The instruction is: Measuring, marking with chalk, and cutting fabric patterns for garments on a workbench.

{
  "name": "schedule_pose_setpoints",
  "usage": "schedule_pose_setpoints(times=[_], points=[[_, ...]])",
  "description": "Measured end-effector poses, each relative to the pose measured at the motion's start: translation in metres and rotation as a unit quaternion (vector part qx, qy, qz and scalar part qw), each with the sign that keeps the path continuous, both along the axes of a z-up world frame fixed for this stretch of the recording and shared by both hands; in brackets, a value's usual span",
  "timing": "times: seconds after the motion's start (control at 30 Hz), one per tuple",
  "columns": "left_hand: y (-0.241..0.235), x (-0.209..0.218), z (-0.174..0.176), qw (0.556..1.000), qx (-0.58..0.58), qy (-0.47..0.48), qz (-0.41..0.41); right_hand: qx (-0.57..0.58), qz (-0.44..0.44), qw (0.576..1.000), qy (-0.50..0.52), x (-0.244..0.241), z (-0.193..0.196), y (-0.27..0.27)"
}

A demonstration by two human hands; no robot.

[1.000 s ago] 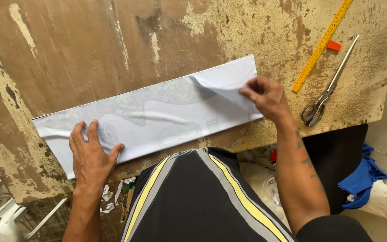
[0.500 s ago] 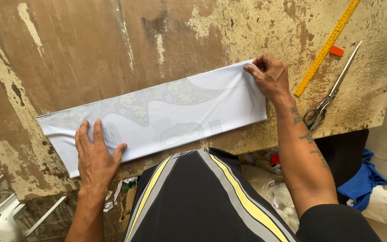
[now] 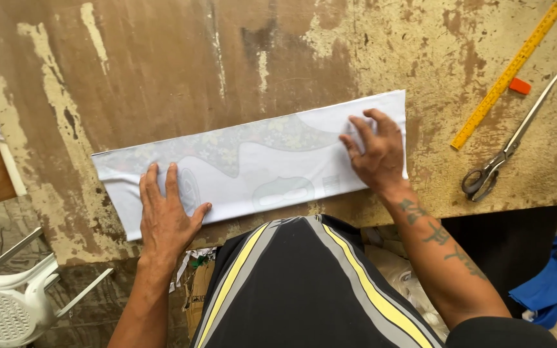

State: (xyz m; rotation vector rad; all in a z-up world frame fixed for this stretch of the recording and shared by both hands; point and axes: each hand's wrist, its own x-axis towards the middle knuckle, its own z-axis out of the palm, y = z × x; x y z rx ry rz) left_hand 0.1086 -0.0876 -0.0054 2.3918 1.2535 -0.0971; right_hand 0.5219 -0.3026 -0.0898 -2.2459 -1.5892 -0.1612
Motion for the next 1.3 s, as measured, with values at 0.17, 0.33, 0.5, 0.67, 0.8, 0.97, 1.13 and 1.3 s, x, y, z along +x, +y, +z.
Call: schedule_pose_setpoints(times=[0.17, 0.33, 0.5, 0.67, 0.8, 0.97, 1.13, 1.3], points=[[0.042, 0.002, -0.031, 0.998, 0.047, -0.041, -0.016, 0.037, 0.017, 0.999, -0.025, 0.008, -0.017, 0.044], [0.057, 0.001, -0.031, 0.994, 0.09, -0.068, -0.014, 0.016, -0.005, 0.999, 0.05, -0.012, 0.014, 0.07], [-0.009, -0.031, -0.079, 0.988, 0.117, -0.095, 0.015, -0.019, -0.019, 0.996, -0.088, -0.071, -0.005, -0.001], [-0.016, -0.037, -0.083, 0.984, 0.16, -0.075, -0.022, -0.153, -0.033, 0.987, 0.022, -0.072, -0.003, -0.032], [-0.023, -0.017, -0.07, 0.987, 0.128, -0.098, -0.021, -0.033, -0.177, 0.98, 0.085, -0.015, 0.024, -0.046], [-0.071, 0.085, -0.06, 0.977, 0.128, -0.153, -0.079, 0.01, -0.402, 0.915, 0.032, 0.134, -0.028, -0.133], [-0.132, 0.197, -0.074, 0.956, 0.137, -0.205, -0.158, -0.085, -0.418, 0.885, 0.187, 0.195, -0.06, -0.164], [-0.172, 0.26, -0.09, 0.957, 0.095, -0.034, -0.271, 0.03, -0.392, 0.799, 0.455, 0.18, -0.034, -0.158]])
